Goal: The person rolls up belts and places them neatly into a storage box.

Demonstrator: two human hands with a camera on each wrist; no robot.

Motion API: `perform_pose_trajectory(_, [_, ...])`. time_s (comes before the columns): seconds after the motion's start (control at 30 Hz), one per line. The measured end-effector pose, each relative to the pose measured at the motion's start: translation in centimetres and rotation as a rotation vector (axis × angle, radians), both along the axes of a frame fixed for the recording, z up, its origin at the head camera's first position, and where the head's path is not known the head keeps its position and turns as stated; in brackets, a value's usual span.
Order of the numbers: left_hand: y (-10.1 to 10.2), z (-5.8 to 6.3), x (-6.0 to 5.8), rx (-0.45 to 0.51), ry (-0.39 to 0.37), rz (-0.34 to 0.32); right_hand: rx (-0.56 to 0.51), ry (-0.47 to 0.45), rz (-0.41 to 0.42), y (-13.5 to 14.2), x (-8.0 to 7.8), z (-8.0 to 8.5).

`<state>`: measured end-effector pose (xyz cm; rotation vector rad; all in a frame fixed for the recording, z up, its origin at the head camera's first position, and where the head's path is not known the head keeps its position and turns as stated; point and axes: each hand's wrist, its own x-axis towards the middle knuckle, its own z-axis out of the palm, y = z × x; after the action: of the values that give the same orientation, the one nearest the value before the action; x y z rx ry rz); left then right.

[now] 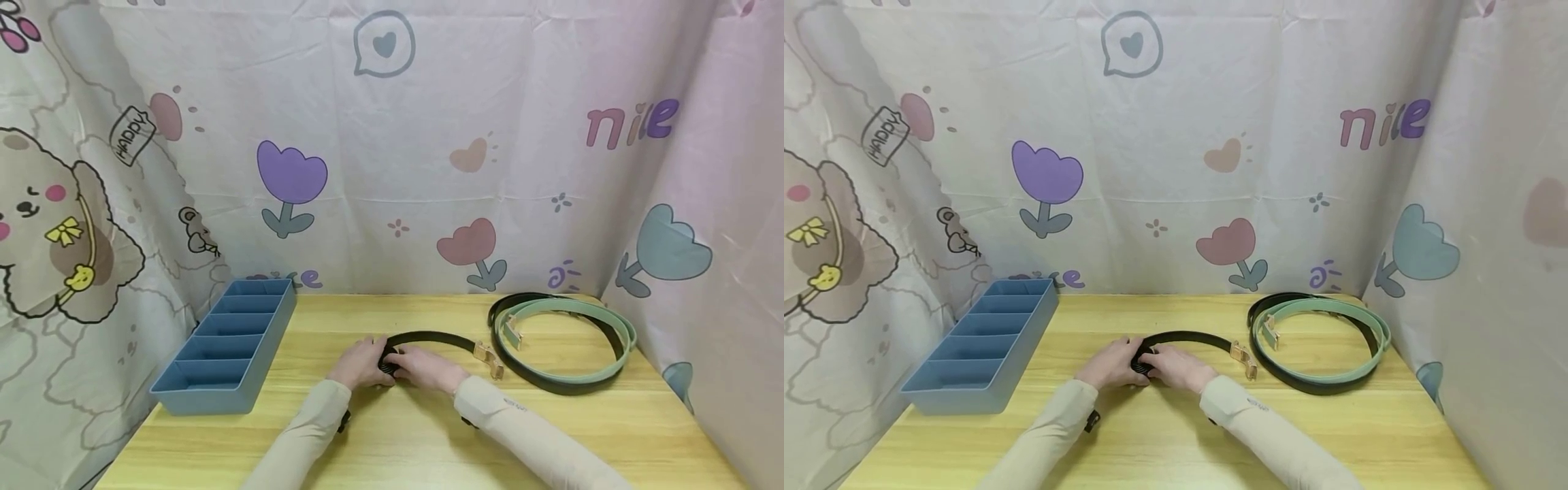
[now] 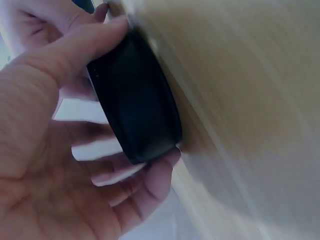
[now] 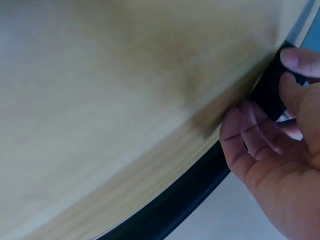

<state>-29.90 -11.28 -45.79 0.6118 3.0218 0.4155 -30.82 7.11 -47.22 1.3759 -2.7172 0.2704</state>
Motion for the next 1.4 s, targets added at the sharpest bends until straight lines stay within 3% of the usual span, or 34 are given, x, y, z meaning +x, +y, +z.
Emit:
perform_pose_trajectory(0.23, [0.4,-0.4,-0.2,-0.007,0.048,0.065,-0.027,-0.057,0.004,-0.3,0.2,-0.6])
perform_pose_trajectory(0.57, [-0.2,0.6,-0.6,0.013,0.011,-0.055,0.018,0.037,0.023,-0.3,-0.5,0.1])
perform_pose_trajectory(0.67, [0.0,0.6,-0.4,0.024,0.037,-0.014,0.033,0.049,0.016,-0.5,-0.2,0.2])
perform_pose_trajectory(0.9, [1.1,0.6,0.4,-0.055,0.145,0.11,0.037,0.1,0.04,-0.8,0.3,0.4])
perform_pose_trajectory(1.03, [1.1,0.7,0.4,-0.086,0.112,0.102,0.025,0.082,0.061,-0.7,0.0,0.5])
perform_pose_trajectory(1.2, [0.3,0.9,0.0,-0.065,0.006,0.046,0.034,0.068,0.072,-0.4,-0.9,0.3])
perform_pose_trajectory(1.4, [0.6,0.5,-0.2,-0.05,0.009,0.102,0.051,0.053,0.026,0.1,-0.8,0.1])
